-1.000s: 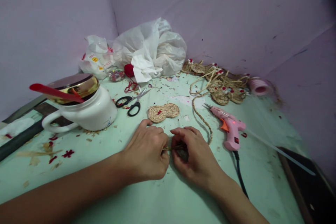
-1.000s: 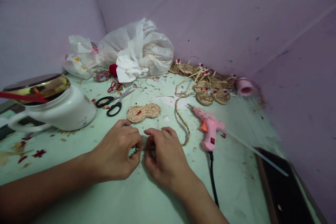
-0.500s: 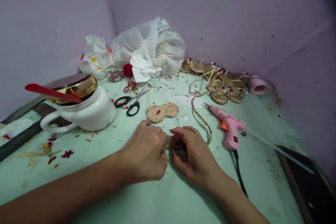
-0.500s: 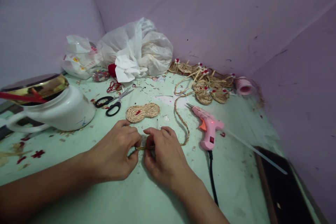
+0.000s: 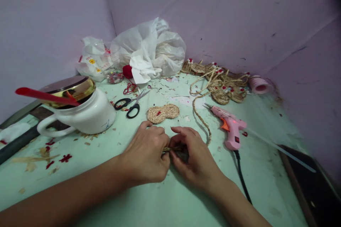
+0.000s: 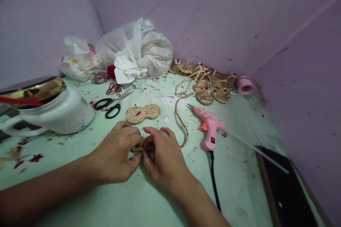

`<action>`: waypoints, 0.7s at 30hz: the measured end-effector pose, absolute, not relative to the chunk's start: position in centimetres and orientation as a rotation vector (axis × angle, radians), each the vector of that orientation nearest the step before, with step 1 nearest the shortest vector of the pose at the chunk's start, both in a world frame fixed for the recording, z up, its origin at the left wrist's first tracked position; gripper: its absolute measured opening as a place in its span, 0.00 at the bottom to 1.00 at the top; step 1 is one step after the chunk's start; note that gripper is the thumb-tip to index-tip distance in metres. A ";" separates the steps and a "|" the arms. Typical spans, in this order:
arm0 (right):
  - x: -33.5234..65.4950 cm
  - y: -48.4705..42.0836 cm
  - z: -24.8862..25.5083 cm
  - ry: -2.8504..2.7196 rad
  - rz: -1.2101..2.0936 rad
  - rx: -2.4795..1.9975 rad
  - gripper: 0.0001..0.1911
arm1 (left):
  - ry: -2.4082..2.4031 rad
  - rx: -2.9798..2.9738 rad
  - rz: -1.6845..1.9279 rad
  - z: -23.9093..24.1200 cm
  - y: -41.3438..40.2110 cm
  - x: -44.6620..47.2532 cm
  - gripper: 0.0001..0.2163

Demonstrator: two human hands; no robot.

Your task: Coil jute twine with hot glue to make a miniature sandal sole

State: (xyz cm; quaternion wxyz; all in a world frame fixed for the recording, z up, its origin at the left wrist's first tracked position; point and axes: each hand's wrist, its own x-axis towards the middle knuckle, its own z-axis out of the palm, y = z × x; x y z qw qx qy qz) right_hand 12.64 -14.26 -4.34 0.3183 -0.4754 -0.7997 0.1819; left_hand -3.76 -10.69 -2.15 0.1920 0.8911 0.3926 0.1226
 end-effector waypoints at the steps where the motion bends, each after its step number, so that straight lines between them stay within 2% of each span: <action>1: 12.8 -14.4 -4.2 -2.100 0.487 -1.260 0.28 | 1.097 2.516 0.343 -2.2 -10.7 -3.8 0.02; 5: 14.0 -14.7 -3.9 -2.078 0.489 -1.307 0.34 | 1.075 2.551 0.358 -2.5 -10.5 -4.0 0.02; 14: 14.3 -14.5 -4.2 -2.089 0.452 -1.321 0.30 | 1.066 2.544 0.359 -2.3 -10.6 -4.2 0.02; 18: 13.7 -14.6 -4.1 -2.070 0.466 -1.302 0.29 | 1.041 2.487 0.447 -2.2 -10.9 -4.0 0.09; 21: 13.5 -14.7 -3.9 -2.054 0.473 -1.282 0.29 | 1.008 2.499 0.539 -2.5 -11.0 -3.9 0.05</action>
